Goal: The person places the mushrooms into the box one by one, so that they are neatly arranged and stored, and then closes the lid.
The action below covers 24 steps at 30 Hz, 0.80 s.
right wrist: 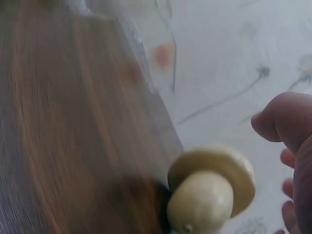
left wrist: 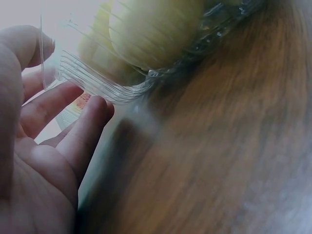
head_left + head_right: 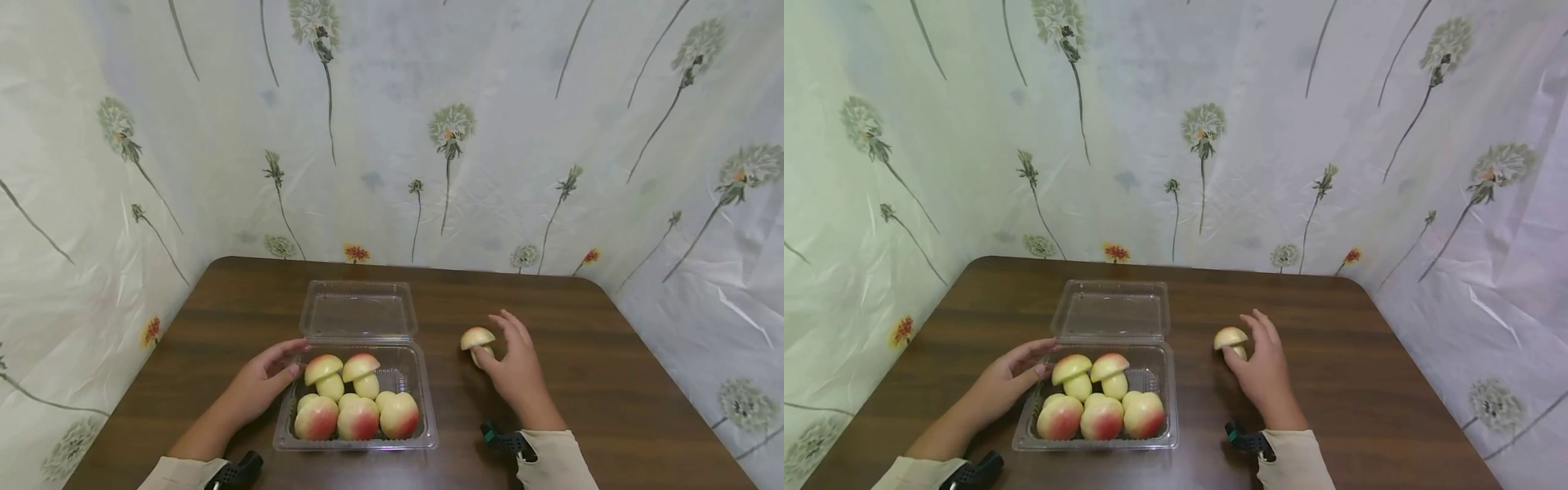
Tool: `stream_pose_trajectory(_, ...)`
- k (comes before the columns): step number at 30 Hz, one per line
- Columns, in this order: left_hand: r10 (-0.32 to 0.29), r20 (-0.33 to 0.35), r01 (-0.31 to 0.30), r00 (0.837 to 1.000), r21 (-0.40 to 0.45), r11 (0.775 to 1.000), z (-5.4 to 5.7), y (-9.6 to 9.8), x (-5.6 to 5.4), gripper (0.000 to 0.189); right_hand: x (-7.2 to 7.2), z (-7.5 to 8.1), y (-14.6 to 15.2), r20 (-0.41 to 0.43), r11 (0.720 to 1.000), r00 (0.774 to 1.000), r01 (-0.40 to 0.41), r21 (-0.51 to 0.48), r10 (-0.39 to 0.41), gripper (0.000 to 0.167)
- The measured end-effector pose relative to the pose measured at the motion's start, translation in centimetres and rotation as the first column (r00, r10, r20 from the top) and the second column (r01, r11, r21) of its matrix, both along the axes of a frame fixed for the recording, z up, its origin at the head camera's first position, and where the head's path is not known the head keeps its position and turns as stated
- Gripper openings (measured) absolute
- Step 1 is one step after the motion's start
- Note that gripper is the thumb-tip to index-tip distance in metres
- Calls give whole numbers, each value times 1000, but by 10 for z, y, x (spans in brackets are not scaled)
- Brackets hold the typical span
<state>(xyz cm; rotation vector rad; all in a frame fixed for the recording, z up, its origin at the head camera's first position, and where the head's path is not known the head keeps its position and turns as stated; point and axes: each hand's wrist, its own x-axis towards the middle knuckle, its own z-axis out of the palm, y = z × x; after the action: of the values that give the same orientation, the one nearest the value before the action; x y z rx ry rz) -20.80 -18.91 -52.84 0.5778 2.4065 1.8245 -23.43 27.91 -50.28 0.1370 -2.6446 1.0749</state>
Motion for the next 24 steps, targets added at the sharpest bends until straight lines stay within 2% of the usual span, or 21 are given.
stream_pose_trajectory(4, 3, -7, -3, 1000, 3, 1000, 0, -1, 0, 46, -3, -3, 11, 89, 1000, 996, 6, 9, -7, 85)
stream_pose_trajectory(10, 14, -14, -14, 1000, -15, 1000, -1, -1, 0, 45, -5, -10, 22, 164, 999, 985, -54, 5, 52, 100)
stream_pose_trajectory(14, 17, -8, -17, 1000, -18, 1000, -2, -1, 0, 45, -7, -18, 26, 201, 995, 974, -101, -17, 102, 103)
stream_pose_trajectory(19, 18, 0, -18, 1000, -19, 1000, -1, 0, 0, 46, -11, -26, 29, 193, 987, 968, -152, -58, 161, 101)
stream_pose_trajectory(24, 24, -2, -24, 1000, -29, 999, 0, -1, 0, 45, -12, -31, 27, 194, 983, 964, -182, -14, 181, 99)
